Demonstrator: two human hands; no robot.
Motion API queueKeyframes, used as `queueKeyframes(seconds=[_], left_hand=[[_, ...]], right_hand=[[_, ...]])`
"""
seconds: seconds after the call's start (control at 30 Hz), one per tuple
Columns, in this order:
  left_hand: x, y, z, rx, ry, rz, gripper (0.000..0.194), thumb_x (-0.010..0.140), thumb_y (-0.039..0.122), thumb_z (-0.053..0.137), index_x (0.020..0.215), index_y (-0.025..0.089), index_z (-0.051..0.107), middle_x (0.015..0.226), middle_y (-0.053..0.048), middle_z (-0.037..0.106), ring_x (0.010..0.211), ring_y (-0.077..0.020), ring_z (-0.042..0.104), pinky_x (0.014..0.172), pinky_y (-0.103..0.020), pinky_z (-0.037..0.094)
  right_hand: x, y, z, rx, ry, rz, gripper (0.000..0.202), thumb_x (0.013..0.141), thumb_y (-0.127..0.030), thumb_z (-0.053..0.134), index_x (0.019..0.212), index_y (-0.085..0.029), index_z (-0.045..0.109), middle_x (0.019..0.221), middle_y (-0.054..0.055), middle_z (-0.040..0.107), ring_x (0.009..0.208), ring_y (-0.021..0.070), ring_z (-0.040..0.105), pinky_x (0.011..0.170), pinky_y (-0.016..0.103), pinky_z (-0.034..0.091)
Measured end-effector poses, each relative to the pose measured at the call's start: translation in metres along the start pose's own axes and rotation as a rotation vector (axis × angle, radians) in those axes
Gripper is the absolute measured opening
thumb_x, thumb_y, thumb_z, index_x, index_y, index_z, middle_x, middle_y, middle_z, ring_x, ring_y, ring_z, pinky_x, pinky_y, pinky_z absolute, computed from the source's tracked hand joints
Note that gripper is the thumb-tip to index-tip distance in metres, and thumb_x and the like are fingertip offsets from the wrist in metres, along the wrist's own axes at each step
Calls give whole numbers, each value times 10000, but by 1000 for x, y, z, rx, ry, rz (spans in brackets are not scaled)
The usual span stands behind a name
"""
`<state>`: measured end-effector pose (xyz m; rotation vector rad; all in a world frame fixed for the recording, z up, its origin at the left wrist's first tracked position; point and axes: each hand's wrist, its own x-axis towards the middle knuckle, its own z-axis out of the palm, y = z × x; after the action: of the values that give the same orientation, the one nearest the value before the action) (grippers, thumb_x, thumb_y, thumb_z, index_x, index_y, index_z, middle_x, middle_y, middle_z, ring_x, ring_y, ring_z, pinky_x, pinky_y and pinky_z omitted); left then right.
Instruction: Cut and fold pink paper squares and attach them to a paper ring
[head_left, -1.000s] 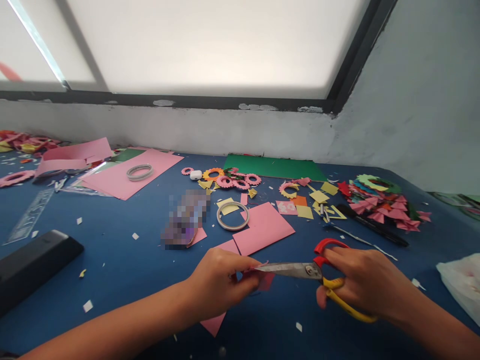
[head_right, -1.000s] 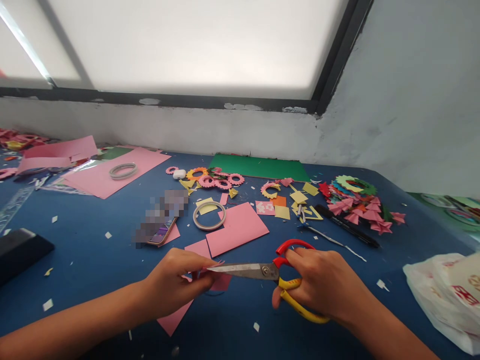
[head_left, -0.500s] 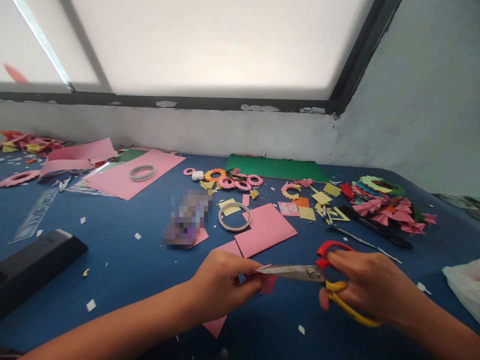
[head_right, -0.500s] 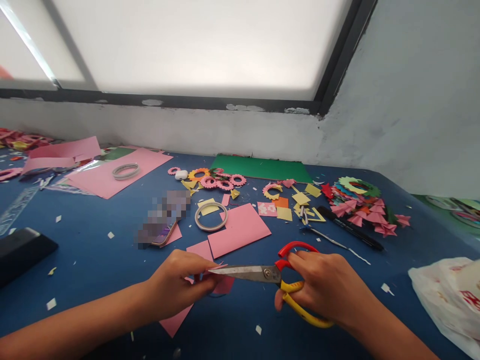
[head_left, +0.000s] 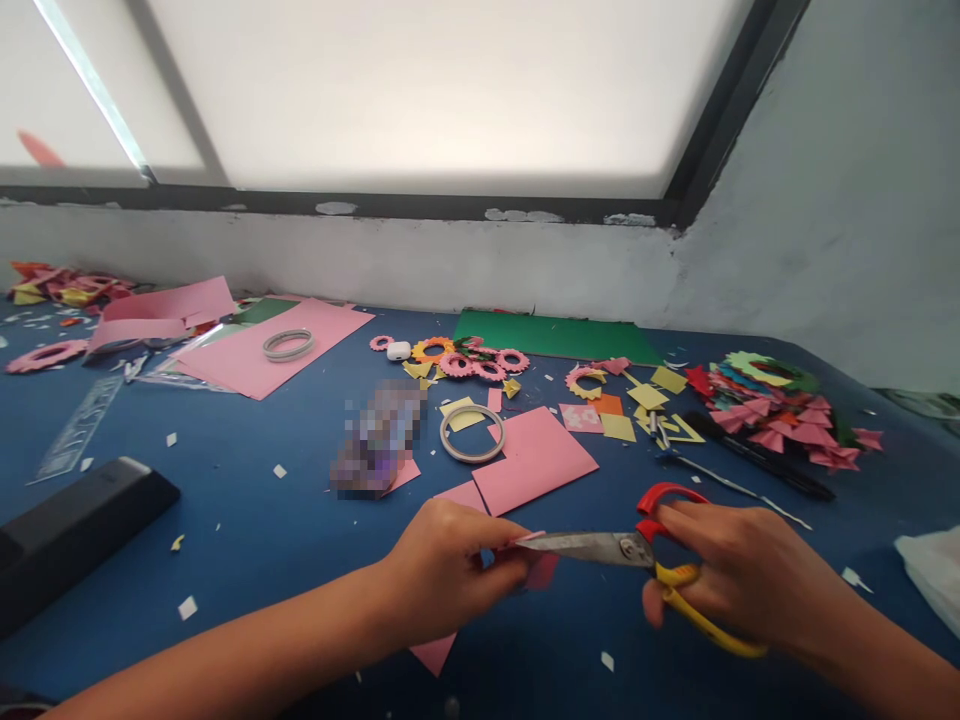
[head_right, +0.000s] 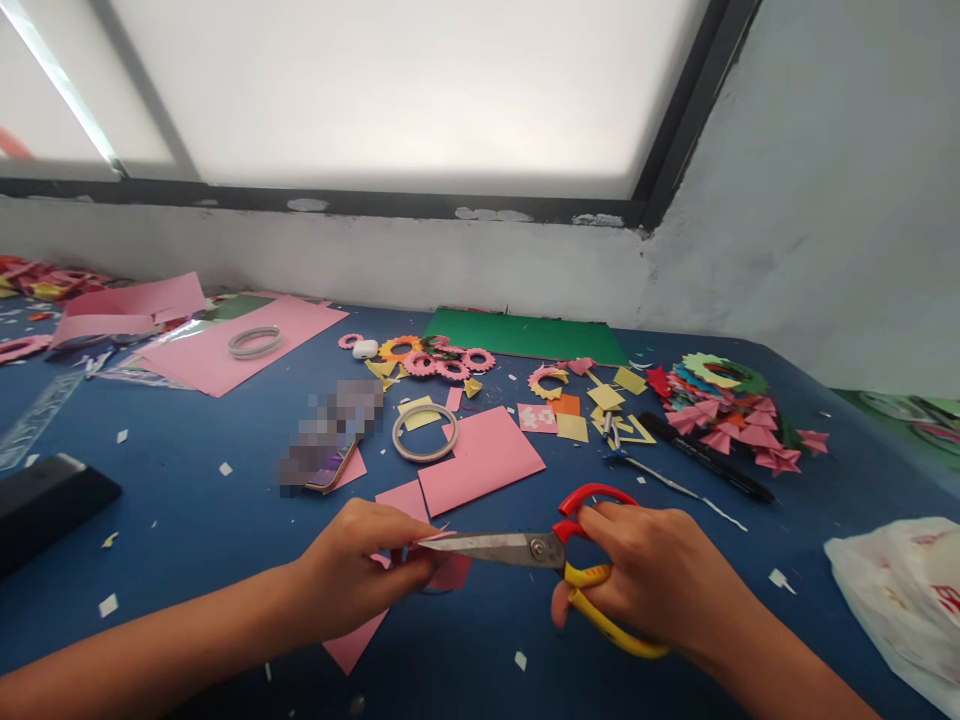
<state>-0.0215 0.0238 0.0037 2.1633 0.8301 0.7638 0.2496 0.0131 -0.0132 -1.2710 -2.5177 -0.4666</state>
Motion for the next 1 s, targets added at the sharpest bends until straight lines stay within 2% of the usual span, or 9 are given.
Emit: queueKeyframes(seconds=[0.5,0.7,1.0], left_hand=[[0,0,1,-3,-2,0,224,756,79,506,785,146,718,634,-16,690,528,-87,575,527,-150,435],[1,3,1,24,10,7,214,739,61,513,734,142,711,548,9,631,486,-68,518,490,-135,395],[0,1,1,47,20,23,197,744,71,532,730,149,712,542,13,620,490,-66,511,492,-138,377]], right_hand=[[-2,1,0,-21,1,-3,544,675,-724,516,569,-191,495,444,7,553,373,175,557,388,269,299],[-1,0,-1,-42,-5,4,551,653,-735,529,576,-191,490,439,4,547,378,177,566,386,265,302],[1,-1,-3,-40,3,20,602,707,-778,382,579,-199,490,439,7,552,382,164,566,391,264,310]])
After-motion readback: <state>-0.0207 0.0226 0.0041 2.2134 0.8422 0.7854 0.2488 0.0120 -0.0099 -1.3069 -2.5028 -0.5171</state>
